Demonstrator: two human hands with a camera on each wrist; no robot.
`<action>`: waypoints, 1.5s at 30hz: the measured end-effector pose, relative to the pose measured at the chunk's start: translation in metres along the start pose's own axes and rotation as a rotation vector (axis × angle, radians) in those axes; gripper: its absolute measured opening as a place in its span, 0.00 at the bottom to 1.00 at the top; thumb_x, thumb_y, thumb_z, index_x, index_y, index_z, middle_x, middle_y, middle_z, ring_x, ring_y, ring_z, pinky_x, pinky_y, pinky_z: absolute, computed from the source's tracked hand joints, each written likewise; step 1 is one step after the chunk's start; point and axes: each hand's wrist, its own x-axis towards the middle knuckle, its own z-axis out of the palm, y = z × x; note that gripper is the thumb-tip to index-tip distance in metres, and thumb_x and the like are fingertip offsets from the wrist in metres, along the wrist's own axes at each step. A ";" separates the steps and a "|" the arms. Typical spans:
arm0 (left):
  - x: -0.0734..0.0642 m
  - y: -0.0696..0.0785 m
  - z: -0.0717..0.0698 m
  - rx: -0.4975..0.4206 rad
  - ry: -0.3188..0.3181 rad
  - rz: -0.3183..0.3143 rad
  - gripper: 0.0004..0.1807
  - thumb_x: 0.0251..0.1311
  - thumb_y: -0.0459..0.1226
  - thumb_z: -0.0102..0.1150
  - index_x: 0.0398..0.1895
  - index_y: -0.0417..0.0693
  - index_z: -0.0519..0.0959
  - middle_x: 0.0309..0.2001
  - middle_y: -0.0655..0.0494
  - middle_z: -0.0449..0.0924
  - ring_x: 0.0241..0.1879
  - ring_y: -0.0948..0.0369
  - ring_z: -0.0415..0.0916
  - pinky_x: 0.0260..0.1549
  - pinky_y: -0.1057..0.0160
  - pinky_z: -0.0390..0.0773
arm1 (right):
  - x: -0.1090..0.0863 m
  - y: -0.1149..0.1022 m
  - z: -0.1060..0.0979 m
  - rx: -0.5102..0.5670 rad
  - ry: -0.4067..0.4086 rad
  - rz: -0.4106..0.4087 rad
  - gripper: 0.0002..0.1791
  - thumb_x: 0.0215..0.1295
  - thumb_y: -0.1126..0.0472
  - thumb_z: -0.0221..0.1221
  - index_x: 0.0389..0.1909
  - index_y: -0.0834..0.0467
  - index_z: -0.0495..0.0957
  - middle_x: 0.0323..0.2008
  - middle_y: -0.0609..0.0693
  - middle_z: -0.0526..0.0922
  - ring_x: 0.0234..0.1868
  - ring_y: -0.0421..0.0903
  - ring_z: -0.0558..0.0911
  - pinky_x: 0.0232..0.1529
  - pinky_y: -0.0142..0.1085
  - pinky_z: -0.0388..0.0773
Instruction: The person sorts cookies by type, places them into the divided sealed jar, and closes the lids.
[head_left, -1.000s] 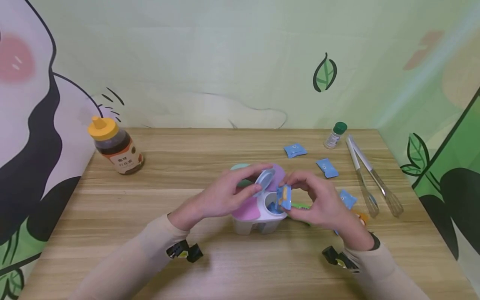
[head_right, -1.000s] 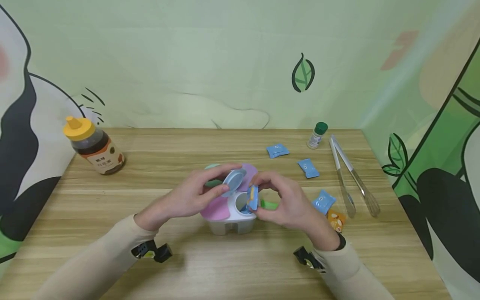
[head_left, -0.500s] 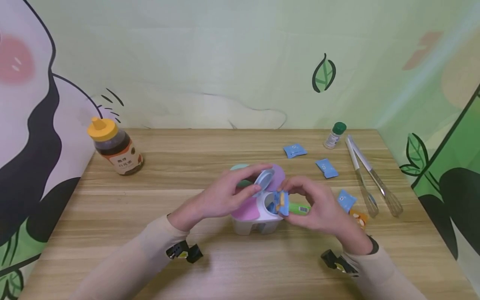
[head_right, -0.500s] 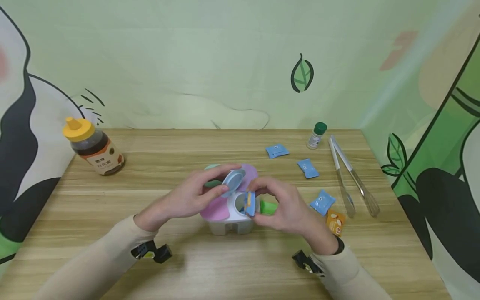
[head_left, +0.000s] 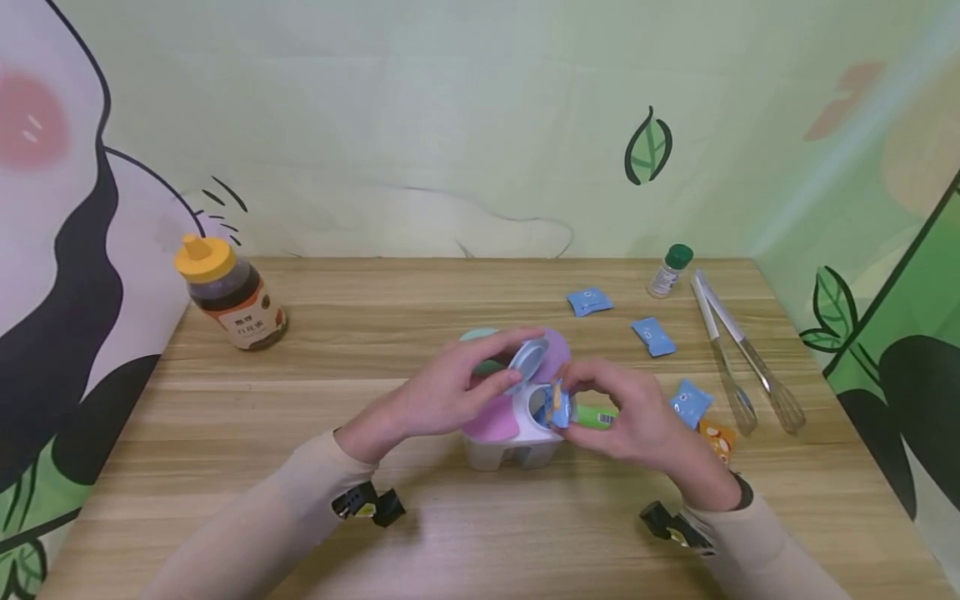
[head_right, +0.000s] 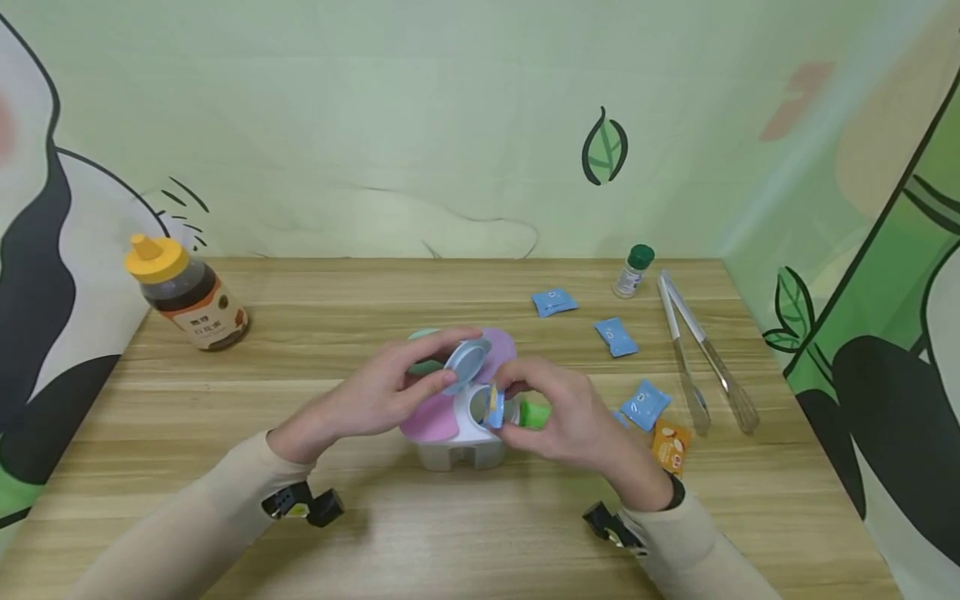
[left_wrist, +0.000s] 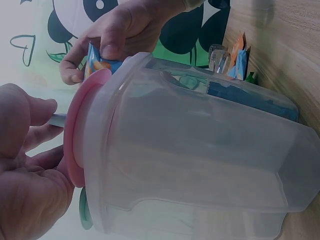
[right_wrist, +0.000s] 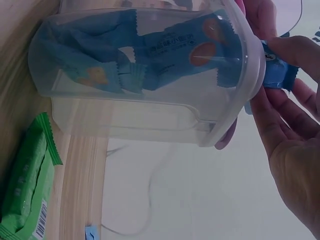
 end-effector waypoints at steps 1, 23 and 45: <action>0.000 0.000 0.000 0.001 0.001 0.000 0.26 0.70 0.35 0.53 0.70 0.49 0.66 0.63 0.55 0.74 0.57 0.63 0.76 0.57 0.63 0.76 | 0.000 0.000 0.000 -0.014 -0.004 -0.007 0.23 0.44 0.70 0.71 0.43 0.61 0.75 0.42 0.54 0.82 0.45 0.42 0.82 0.49 0.30 0.81; 0.000 0.000 0.000 0.019 0.002 0.008 0.25 0.70 0.36 0.52 0.70 0.49 0.66 0.63 0.54 0.74 0.58 0.63 0.75 0.57 0.63 0.76 | 0.001 0.002 0.003 -0.218 0.010 -0.048 0.11 0.56 0.53 0.70 0.35 0.54 0.83 0.43 0.50 0.82 0.44 0.46 0.82 0.55 0.22 0.74; 0.001 0.001 0.000 0.032 -0.004 -0.011 0.26 0.70 0.36 0.53 0.70 0.50 0.66 0.65 0.55 0.73 0.59 0.63 0.75 0.57 0.62 0.76 | 0.011 -0.003 -0.003 -0.264 -0.135 -0.125 0.11 0.53 0.72 0.66 0.36 0.55 0.86 0.39 0.46 0.86 0.48 0.45 0.80 0.60 0.26 0.71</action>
